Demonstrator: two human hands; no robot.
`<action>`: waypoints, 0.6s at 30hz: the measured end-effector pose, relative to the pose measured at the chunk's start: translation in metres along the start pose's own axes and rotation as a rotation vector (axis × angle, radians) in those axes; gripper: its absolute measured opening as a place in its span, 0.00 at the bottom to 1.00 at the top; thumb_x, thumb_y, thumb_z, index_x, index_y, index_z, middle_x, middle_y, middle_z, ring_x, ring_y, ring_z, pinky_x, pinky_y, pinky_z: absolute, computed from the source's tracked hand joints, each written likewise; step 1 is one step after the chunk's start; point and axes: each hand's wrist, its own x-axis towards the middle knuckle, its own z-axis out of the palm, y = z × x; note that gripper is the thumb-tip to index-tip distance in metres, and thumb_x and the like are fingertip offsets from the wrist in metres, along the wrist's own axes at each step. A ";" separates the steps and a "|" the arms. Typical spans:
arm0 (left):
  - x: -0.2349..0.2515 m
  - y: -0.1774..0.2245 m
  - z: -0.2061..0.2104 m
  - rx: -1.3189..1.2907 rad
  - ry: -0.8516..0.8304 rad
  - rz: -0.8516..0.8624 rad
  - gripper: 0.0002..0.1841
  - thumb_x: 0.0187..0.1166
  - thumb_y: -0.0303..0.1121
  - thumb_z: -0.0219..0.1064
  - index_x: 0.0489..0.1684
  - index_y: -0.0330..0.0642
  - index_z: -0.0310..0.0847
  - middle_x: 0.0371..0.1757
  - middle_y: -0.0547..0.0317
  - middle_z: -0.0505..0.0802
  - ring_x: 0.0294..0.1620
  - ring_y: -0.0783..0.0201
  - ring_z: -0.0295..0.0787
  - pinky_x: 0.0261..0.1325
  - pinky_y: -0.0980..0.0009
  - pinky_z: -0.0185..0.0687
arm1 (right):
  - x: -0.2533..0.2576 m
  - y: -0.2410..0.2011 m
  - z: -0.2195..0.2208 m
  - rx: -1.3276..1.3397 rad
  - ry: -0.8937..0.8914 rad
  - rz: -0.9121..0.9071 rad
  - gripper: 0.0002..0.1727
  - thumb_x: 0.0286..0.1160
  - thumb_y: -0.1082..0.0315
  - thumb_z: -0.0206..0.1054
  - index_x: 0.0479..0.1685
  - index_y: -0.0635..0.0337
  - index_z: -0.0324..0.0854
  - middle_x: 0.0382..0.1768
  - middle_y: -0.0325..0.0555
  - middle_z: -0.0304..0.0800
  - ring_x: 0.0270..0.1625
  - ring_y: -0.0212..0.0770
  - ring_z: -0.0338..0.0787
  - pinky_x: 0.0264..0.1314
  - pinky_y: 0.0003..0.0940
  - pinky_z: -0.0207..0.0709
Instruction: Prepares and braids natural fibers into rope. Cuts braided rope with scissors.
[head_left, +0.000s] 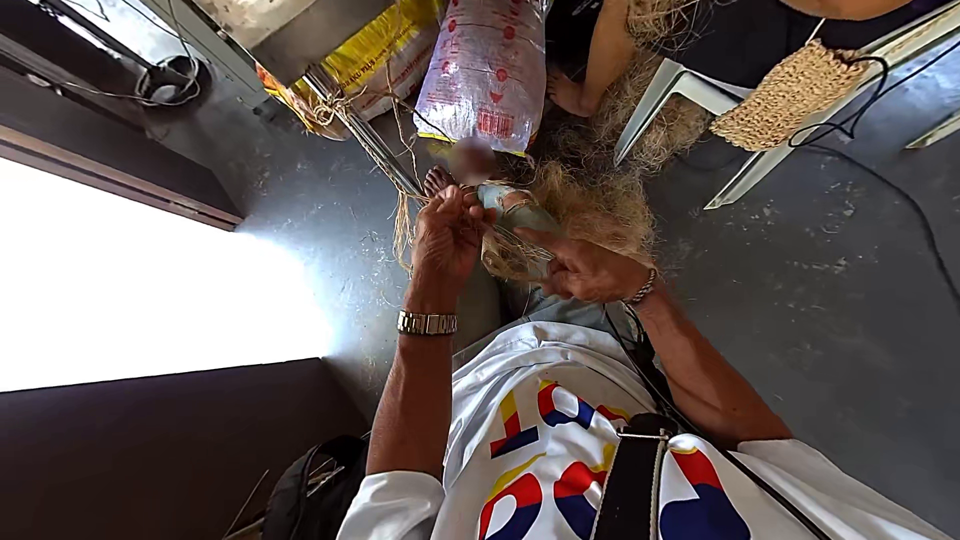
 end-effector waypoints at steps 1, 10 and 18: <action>0.000 0.006 0.007 0.072 -0.046 0.017 0.09 0.93 0.33 0.51 0.43 0.50 0.76 0.34 0.65 0.88 0.32 0.70 0.90 0.47 0.70 0.92 | 0.004 0.001 0.003 -0.143 0.068 0.125 0.46 0.78 0.72 0.68 0.96 0.53 0.48 0.27 0.52 0.86 0.24 0.43 0.84 0.32 0.42 0.83; -0.034 -0.025 -0.007 -0.067 -0.395 0.171 0.05 0.87 0.35 0.61 0.49 0.48 0.81 0.40 0.61 0.89 0.39 0.68 0.89 0.48 0.70 0.90 | -0.013 0.030 -0.020 0.262 0.530 0.004 0.12 0.81 0.62 0.68 0.31 0.58 0.82 0.11 0.42 0.74 0.07 0.31 0.66 0.08 0.24 0.56; -0.043 -0.057 -0.025 -0.291 -0.200 0.103 0.06 0.87 0.36 0.63 0.45 0.51 0.86 0.38 0.62 0.91 0.41 0.66 0.91 0.55 0.64 0.91 | -0.009 0.016 -0.021 0.601 0.387 -0.072 0.02 0.80 0.71 0.65 0.39 0.58 0.82 0.16 0.37 0.79 0.11 0.26 0.72 0.10 0.19 0.65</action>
